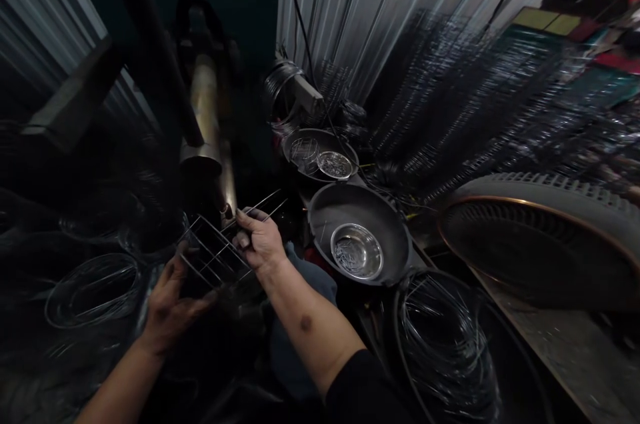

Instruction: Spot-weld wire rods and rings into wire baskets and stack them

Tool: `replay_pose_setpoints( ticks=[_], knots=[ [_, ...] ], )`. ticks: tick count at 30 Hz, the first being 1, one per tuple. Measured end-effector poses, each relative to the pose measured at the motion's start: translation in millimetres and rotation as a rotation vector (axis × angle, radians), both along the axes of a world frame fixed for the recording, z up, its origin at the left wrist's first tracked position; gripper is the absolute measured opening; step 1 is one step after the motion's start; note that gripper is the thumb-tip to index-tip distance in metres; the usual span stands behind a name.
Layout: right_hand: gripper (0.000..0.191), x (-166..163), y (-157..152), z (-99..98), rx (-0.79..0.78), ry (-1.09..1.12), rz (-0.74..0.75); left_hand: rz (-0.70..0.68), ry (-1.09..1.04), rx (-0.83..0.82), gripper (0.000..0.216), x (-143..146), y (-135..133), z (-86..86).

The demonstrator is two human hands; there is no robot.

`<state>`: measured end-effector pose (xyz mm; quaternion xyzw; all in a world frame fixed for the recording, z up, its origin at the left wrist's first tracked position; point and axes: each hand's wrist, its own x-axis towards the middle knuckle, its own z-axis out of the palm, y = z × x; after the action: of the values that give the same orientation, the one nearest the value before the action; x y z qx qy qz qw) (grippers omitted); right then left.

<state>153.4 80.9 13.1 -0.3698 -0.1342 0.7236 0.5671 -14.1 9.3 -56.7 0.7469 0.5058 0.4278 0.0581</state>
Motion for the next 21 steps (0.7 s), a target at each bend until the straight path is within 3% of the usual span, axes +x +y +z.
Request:
replay_pose_setpoints(
  ticks=[16, 21],
  knots=[
    [0.033, -2.7, 15.1, 0.3, 0.095, -0.009, 0.001, -0.052, 0.025, 0.184, 0.093, -7.0, 28.1, -4.4],
    [0.028, -4.4, 23.2, 3.4, 0.074, -0.008, -0.013, -0.058, 0.022, 0.153, 0.096, -8.0, 35.0, 0.3]
  ],
)
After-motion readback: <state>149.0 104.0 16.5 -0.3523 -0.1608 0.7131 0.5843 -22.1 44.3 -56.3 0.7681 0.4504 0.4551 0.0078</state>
